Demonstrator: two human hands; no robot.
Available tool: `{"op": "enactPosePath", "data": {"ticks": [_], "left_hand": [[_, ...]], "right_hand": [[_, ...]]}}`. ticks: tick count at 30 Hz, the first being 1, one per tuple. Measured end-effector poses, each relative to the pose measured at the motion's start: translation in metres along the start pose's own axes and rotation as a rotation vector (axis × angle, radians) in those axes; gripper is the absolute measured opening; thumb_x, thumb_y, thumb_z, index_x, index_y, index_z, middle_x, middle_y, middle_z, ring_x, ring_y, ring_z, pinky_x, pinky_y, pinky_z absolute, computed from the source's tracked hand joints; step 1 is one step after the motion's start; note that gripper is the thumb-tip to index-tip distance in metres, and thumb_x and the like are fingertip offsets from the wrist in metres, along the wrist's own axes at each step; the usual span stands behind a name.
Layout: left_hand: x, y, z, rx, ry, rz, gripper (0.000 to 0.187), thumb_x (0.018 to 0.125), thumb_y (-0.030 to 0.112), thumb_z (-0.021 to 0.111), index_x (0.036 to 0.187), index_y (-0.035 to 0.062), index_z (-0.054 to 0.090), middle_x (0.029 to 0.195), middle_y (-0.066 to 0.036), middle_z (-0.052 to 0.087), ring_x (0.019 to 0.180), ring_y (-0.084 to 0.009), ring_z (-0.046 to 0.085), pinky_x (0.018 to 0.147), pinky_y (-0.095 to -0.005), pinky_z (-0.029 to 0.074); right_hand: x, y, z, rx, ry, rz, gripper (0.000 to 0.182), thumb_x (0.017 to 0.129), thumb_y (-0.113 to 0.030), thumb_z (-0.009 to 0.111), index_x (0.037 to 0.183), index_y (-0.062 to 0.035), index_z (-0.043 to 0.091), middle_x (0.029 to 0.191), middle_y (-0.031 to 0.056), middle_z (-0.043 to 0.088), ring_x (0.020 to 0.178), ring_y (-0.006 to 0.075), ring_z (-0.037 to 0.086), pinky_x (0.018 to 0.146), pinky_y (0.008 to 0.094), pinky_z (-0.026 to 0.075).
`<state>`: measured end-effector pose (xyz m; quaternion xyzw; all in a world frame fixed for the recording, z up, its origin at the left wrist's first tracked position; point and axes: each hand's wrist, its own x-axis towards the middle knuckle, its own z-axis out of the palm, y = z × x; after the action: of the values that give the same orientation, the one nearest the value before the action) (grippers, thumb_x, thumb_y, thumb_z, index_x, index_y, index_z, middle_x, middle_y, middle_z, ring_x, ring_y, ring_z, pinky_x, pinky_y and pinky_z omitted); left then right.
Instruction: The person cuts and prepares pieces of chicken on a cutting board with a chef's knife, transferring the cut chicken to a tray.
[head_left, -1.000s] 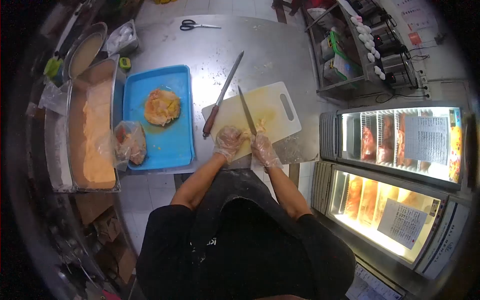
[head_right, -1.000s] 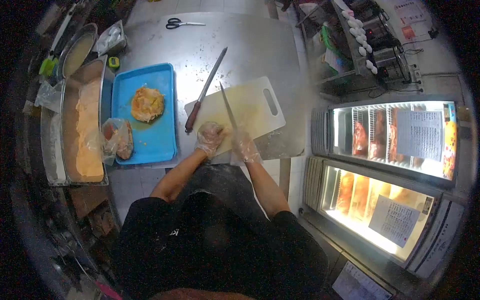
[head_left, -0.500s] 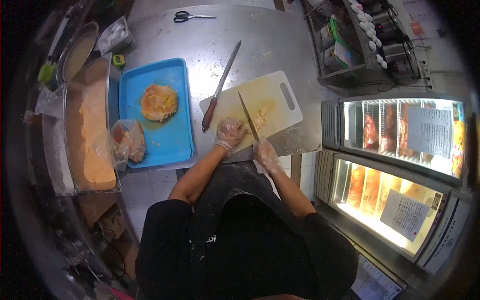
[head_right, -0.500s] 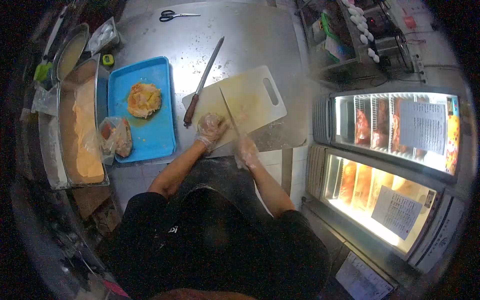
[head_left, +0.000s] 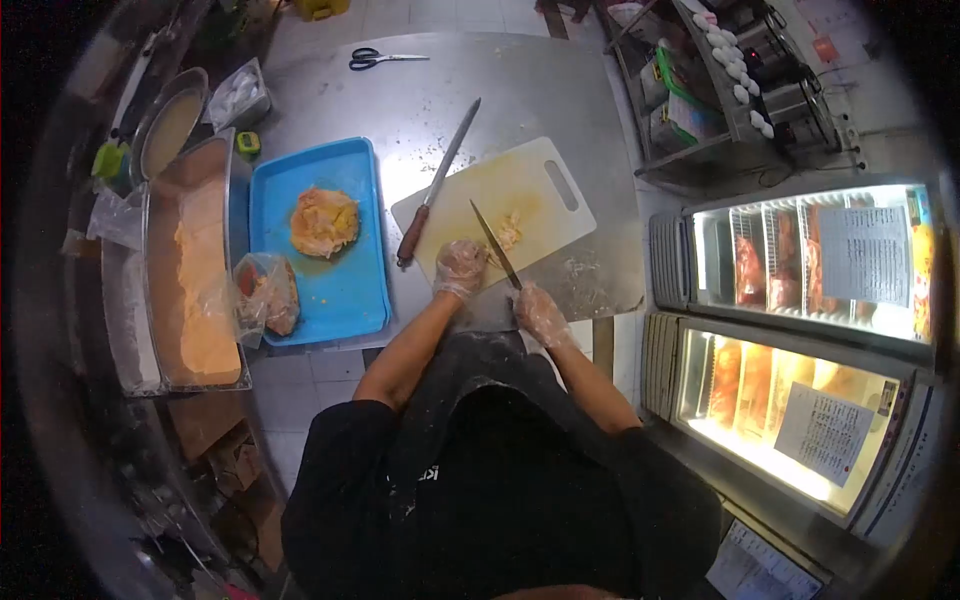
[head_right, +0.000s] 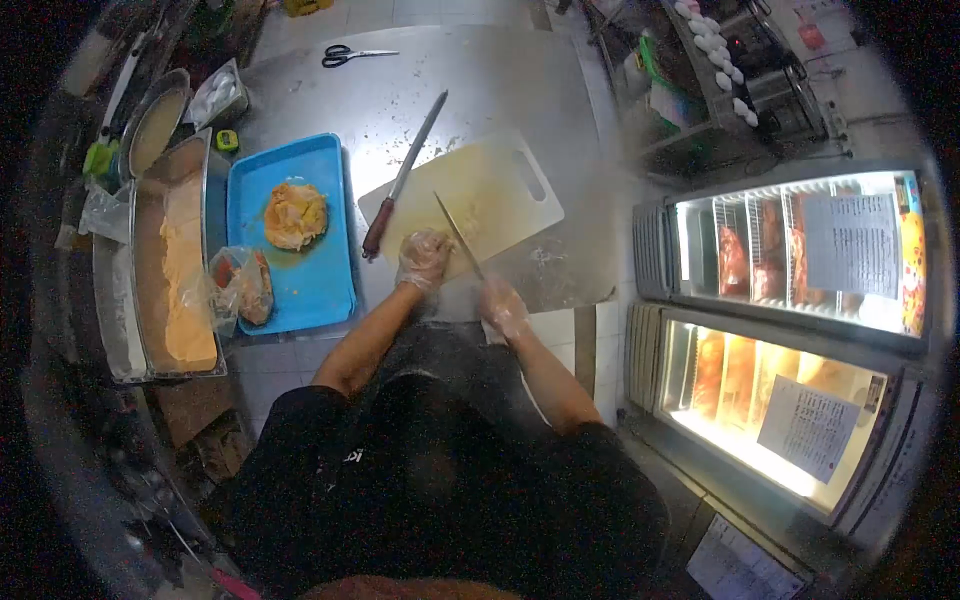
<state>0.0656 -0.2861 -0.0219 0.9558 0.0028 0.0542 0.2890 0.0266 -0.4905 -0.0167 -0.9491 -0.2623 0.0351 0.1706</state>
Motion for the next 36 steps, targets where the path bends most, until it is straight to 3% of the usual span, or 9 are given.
{"op": "enactPosePath", "data": {"ticks": [3, 11, 13, 17, 19, 22, 26, 31, 36], "left_hand": [[0.007, 0.003, 0.007, -0.010, 0.018, -0.055, 0.022, 0.081, 0.028, 0.053, 0.082, 0.0088, 0.064, 0.085, -0.013, 0.061, 0.082, -0.0336, 0.058, 0.072, -0.0464, 0.046], [0.015, -0.035, 0.039, 0.145, 0.026, -0.170, 0.025, 0.083, 0.027, 0.052, 0.090, 0.0062, 0.062, 0.090, -0.015, 0.060, 0.086, -0.0347, 0.057, 0.074, -0.0461, 0.047], [0.008, -0.017, 0.017, 0.074, -0.012, -0.079, 0.026, 0.083, 0.028, 0.052, 0.091, 0.0061, 0.062, 0.090, -0.016, 0.059, 0.086, -0.0345, 0.057, 0.075, -0.0455, 0.047], [0.003, 0.042, -0.038, -0.024, -0.214, 0.009, 0.024, 0.082, 0.029, 0.054, 0.091, 0.0071, 0.062, 0.089, -0.016, 0.059, 0.087, -0.0336, 0.057, 0.074, -0.0443, 0.047], [-0.002, 0.025, -0.007, -0.042, -0.101, 0.131, 0.023, 0.081, 0.028, 0.057, 0.089, 0.0079, 0.062, 0.089, -0.016, 0.059, 0.087, -0.0332, 0.056, 0.074, -0.0439, 0.047], [0.003, 0.015, 0.014, 0.007, -0.089, 0.164, 0.022, 0.080, 0.028, 0.058, 0.088, 0.0087, 0.062, 0.088, -0.016, 0.059, 0.087, -0.0331, 0.057, 0.073, -0.0434, 0.047], [0.010, 0.010, 0.028, 0.075, -0.069, 0.055, 0.022, 0.079, 0.029, 0.059, 0.085, 0.0088, 0.064, 0.086, -0.015, 0.060, 0.082, -0.0338, 0.057, 0.071, -0.0432, 0.047], [0.013, 0.008, 0.027, 0.155, -0.147, 0.001, 0.024, 0.078, 0.028, 0.057, 0.089, 0.0090, 0.066, 0.087, -0.016, 0.062, 0.084, -0.0330, 0.059, 0.071, -0.0421, 0.048], [0.019, 0.002, 0.021, -0.066, -0.067, -0.160, 0.027, 0.081, 0.032, 0.056, 0.080, 0.0061, 0.065, 0.077, -0.015, 0.062, 0.072, -0.0343, 0.060, 0.069, -0.0464, 0.046]], "right_hand": [[0.015, 0.039, 0.058, -0.114, 0.180, -0.247, 0.023, 0.089, -0.022, 0.050, 0.086, 0.0013, 0.049, 0.068, 0.0236, 0.052, 0.070, 0.0390, 0.056, 0.062, 0.0477, 0.046], [-0.025, 0.011, -0.016, 0.430, -0.170, 0.339, 0.022, 0.086, -0.024, 0.050, 0.089, -0.0024, 0.053, 0.073, 0.0168, 0.057, 0.066, 0.0348, 0.058, 0.061, 0.0442, 0.048], [-0.026, 0.013, -0.019, 0.127, -0.206, 0.294, 0.018, 0.082, -0.017, 0.054, 0.084, 0.0010, 0.052, 0.073, 0.0200, 0.056, 0.063, 0.0362, 0.057, 0.060, 0.0438, 0.048], [-0.024, 0.039, 0.036, -0.286, 0.188, -0.193, 0.015, 0.081, -0.015, 0.052, 0.084, -0.0002, 0.055, 0.074, 0.0128, 0.057, 0.063, 0.0290, 0.058, 0.059, 0.0388, 0.049], [0.003, 0.020, 0.012, -0.456, -0.084, -0.179, 0.016, 0.079, -0.013, 0.052, 0.087, 0.0003, 0.056, 0.077, 0.0105, 0.058, 0.066, 0.0258, 0.058, 0.061, 0.0362, 0.050], [0.028, 0.027, 0.035, -0.346, -0.042, -0.212, 0.024, 0.088, -0.025, 0.049, 0.089, -0.0024, 0.056, 0.080, 0.0147, 0.057, 0.075, 0.0302, 0.059, 0.059, 0.0402, 0.048], [-0.003, 0.028, 0.025, 0.443, -0.052, 0.105, 0.018, 0.084, -0.013, 0.047, 0.090, 0.0027, 0.054, 0.073, 0.0172, 0.055, 0.069, 0.0321, 0.057, 0.062, 0.0395, 0.048], [-0.078, 0.035, -0.010, 0.181, 0.009, 0.112, 0.021, 0.085, -0.018, 0.051, 0.085, 0.0030, 0.054, 0.076, 0.0232, 0.058, 0.074, 0.0383, 0.060, 0.061, 0.0481, 0.046], [-0.054, 0.039, -0.052, 0.116, -0.302, 0.297, 0.019, 0.083, -0.016, 0.052, 0.083, 0.0022, 0.055, 0.076, 0.0245, 0.060, 0.072, 0.0409, 0.061, 0.062, 0.0485, 0.048]]}}
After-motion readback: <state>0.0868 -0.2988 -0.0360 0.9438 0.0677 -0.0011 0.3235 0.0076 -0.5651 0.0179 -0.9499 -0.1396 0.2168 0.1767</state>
